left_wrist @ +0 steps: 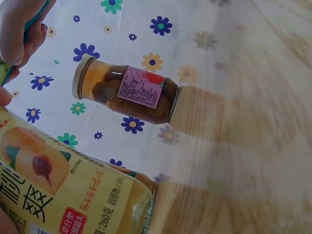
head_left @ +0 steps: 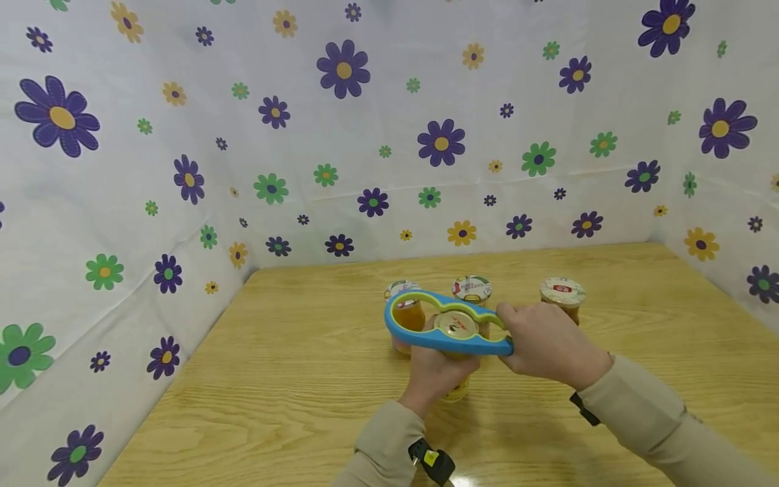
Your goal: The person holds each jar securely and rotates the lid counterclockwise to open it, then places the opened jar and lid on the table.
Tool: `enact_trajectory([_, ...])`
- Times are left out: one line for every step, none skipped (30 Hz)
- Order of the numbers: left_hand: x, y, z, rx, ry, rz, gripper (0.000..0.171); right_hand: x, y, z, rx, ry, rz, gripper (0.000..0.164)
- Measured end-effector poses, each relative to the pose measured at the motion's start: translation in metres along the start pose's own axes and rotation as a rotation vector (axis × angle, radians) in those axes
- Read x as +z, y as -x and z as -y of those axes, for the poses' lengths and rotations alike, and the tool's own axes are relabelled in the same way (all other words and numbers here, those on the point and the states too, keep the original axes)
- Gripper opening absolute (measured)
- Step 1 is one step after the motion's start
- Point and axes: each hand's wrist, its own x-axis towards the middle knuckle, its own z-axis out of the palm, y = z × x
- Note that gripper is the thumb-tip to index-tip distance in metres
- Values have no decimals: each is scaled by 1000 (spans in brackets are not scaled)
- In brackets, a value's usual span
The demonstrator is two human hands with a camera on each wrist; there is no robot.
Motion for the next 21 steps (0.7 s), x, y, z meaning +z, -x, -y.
enact_trajectory([-1, 0, -5, 0, 5, 0, 54, 0, 0, 0, -5, 2, -4, 26])
enact_trajectory([-2, 0, -10, -4, 7, 1, 53, 0, 0, -1, -10, 5, -8, 26])
enact_trajectory([-2, -1, -16, -9, 10, 3, 52, 0, 0, -1, -14, 8, -12, 26])
enact_trajectory([-3, -1, -22, -15, 14, 6, 52, 0, 0, -1, -17, 11, -15, 26])
enact_trajectory([-4, -1, -22, -9, 16, 7, 52, -1, 0, -1, -16, 13, -15, 26])
enact_trajectory([-4, -1, -23, -6, 18, 8, 52, -1, 0, -1, -16, 14, -14, 26])
enact_trajectory([-4, -2, -23, -5, 15, 10, 52, -2, 0, -1, -15, 17, -12, 26])
enact_trajectory([-4, -2, -23, -6, 15, 13, 52, -2, -1, 0, -14, 20, -10, 25])
enact_trajectory([-5, -2, -23, -9, 18, 17, 52, -2, -1, 0, -13, 24, -9, 25])
enact_trajectory([-5, -2, -23, -10, 20, 21, 51, -2, -1, 1, -14, 28, -8, 25])
enact_trajectory([-5, -2, -23, -12, 23, 25, 51, -3, -1, 1, -16, 33, -7, 24])
enact_trajectory([-5, -2, -23, -14, 26, 27, 50, -3, -1, 2, -18, 36, -9, 24])
enact_trajectory([-5, -2, -23, -14, 33, 33, 50, -3, -1, 2, -21, 41, -11, 24])
enact_trajectory([-5, -2, -23, -17, 42, 38, 49, -3, -1, 2, -23, 46, -12, 23])
enact_trajectory([-5, -2, -23, -18, 44, 41, 49, -3, -1, 2, -25, 49, -13, 23])
enact_trajectory([-5, -2, -23, -18, 47, 44, 49, -3, -1, 2, -28, 52, -12, 23])
enact_trajectory([-5, -2, -23, -20, 50, 48, 49, -3, -1, 2, -28, 53, -11, 23])
enact_trajectory([-5, -2, -23, -22, 53, 51, 50, -3, -1, 2, -29, 54, -10, 23])
enact_trajectory([-6, -2, -23, -22, 56, 56, 50, -3, -1, 2, -30, 56, -8, 23])
enact_trajectory([-6, -2, -23, -24, 58, 59, 50, -3, -1, 2, -32, 58, -8, 23])
enact_trajectory([-6, -2, -23, -28, 60, 63, 51, -3, -1, 2, -34, 59, -7, 23])
